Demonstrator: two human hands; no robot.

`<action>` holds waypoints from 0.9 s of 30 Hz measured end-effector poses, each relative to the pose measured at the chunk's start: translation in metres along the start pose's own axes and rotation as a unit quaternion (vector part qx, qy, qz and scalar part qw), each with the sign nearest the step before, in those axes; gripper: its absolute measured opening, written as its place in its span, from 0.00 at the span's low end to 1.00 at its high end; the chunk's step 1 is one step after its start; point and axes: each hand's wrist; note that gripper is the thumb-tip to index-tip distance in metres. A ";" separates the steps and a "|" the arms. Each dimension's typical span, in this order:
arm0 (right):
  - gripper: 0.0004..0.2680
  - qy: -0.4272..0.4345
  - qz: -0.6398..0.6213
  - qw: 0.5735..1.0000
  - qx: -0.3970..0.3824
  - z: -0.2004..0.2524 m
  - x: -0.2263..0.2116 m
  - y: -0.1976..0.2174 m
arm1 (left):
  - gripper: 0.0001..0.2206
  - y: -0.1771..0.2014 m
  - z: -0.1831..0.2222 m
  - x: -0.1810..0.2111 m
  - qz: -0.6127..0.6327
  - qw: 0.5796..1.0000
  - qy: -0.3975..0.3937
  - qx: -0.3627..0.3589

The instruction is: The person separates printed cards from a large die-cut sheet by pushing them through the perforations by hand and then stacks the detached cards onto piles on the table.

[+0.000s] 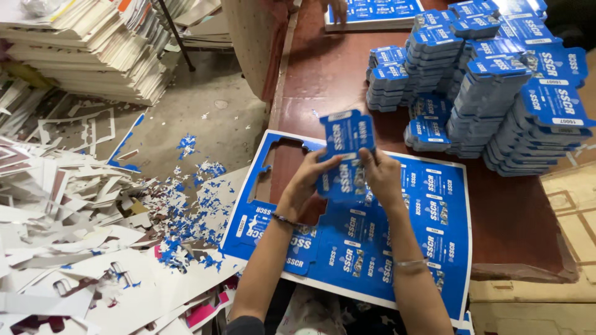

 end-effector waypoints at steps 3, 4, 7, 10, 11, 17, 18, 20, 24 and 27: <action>0.17 0.090 -0.104 0.990 -0.015 0.002 0.010 -0.007 | 0.16 0.010 0.004 -0.010 0.130 0.989 0.059 -0.043; 0.17 0.072 -0.155 0.985 -0.031 0.006 0.010 -0.008 | 0.16 0.013 0.007 -0.014 0.166 0.981 0.072 -0.072; 0.15 0.031 -0.331 0.941 -0.066 0.010 -0.001 -0.005 | 0.17 0.015 0.002 -0.025 0.239 0.957 0.096 -0.136; 0.14 -0.043 -0.521 0.851 -0.053 0.016 -0.013 -0.015 | 0.15 0.009 -0.004 -0.042 0.280 0.949 0.066 -0.131; 0.14 -0.097 -0.558 0.824 -0.028 0.016 -0.015 -0.022 | 0.15 0.005 -0.007 -0.047 0.290 0.948 0.048 -0.122; 0.20 0.107 -0.347 0.886 0.288 0.000 -0.004 -0.013 | 0.14 -0.006 -0.011 -0.051 0.189 0.972 -0.133 -0.041; 0.15 0.039 -0.230 0.887 0.398 -0.004 -0.003 0.012 | 0.15 -0.003 -0.010 -0.045 0.182 0.972 -0.150 -0.015; 0.19 0.016 -0.314 0.846 0.430 -0.001 -0.008 0.064 | 0.16 0.010 -0.005 -0.031 0.163 0.970 -0.177 0.040; 0.16 0.067 -0.568 0.759 0.311 0.014 -0.056 0.101 | 0.15 0.020 -0.010 -0.026 0.210 0.955 -0.199 0.069; 0.18 0.223 -0.399 0.887 -0.061 0.022 -0.096 0.055 | 0.15 0.013 -0.024 -0.034 0.205 0.960 -0.181 0.062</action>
Point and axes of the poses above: each hand's wrist, its own z-axis away from the middle knuckle, its own y-axis out of the back of the hand, x = y × z, and after that the axes turned 9 degrees about z, right-handed
